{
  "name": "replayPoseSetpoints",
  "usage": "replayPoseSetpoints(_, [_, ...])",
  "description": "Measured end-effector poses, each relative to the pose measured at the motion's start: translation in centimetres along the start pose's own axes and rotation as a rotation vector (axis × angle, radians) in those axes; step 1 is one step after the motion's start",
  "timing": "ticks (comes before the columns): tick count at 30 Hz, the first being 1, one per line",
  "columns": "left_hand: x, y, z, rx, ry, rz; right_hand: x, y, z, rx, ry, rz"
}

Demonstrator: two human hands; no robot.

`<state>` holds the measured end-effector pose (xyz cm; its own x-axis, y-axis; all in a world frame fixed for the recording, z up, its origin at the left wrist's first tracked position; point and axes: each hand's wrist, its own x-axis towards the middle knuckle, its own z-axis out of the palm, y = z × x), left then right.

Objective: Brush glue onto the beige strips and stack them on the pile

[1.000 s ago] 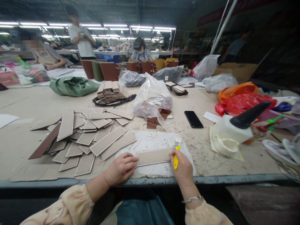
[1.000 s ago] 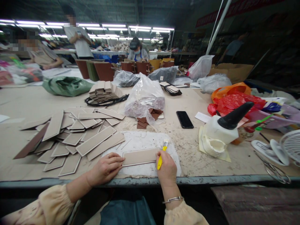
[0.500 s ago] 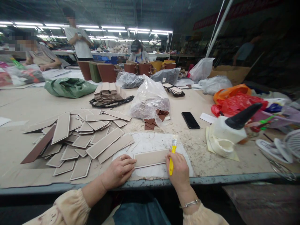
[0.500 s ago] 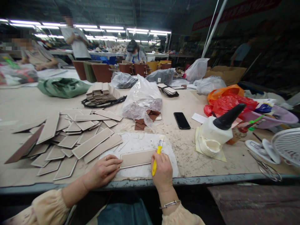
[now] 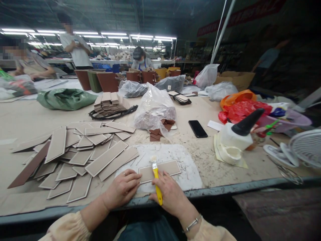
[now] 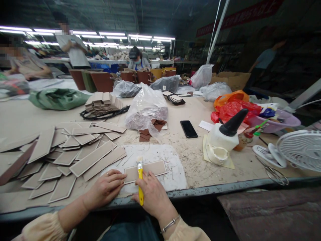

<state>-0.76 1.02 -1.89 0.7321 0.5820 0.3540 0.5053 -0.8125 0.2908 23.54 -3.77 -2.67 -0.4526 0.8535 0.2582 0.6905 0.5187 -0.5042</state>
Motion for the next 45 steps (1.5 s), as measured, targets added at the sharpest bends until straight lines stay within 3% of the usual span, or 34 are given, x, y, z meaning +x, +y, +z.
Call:
replayPoseSetpoints(11, [0.3, 0.5, -0.3, -0.018, 0.018, -0.026, -1.3, 4.3, -1.5, -0.155, 0.163, 0.176])
replayPoseSetpoints(17, [1.0, 1.2, -0.4, -0.079, 0.023, -0.154, -1.3, 5.3, -1.2, -0.178, 0.2, 0.21])
replayPoseSetpoints(19, [1.7, 1.3, -0.4, -0.084, -0.016, -0.261, -1.2, 5.6, -1.2, -0.148, 0.251, 0.182])
replayPoseSetpoints(22, [3.3, 1.3, -0.4, -0.045, -0.089, -0.409, -1.2, 5.6, -1.9, -0.082, 0.428, 0.157])
replayPoseSetpoints(26, [5.9, 1.1, -0.6, 0.011, -0.251, -0.48, -1.3, 5.6, -3.5, -0.058, 0.641, 0.23])
replayPoseSetpoints(29, [7.5, 0.8, -1.1, -0.011, -0.398, -0.572, -1.4, 5.7, -4.5, -0.094, 0.713, 0.258])
replayPoseSetpoints(32, [8.2, 0.7, -1.7, -0.078, -0.458, -0.651, -1.5, 5.7, -4.9, -0.076, 0.734, 0.27])
replayPoseSetpoints(36, [7.3, 1.4, -1.9, -0.345, -0.479, -0.721, -1.4, 5.6, -5.2, 0.0, 0.761, 0.299])
replayPoseSetpoints(40, [5.2, 2.8, -1.2, -0.812, -0.353, -0.865, -1.3, 4.9, -5.6, 0.09, 0.767, 0.262])
replayPoseSetpoints(45, [3.7, 4.9, -0.1, -1.017, -0.281, -0.927, -1.0, 3.4, -6.0, 0.173, 0.712, 0.239])
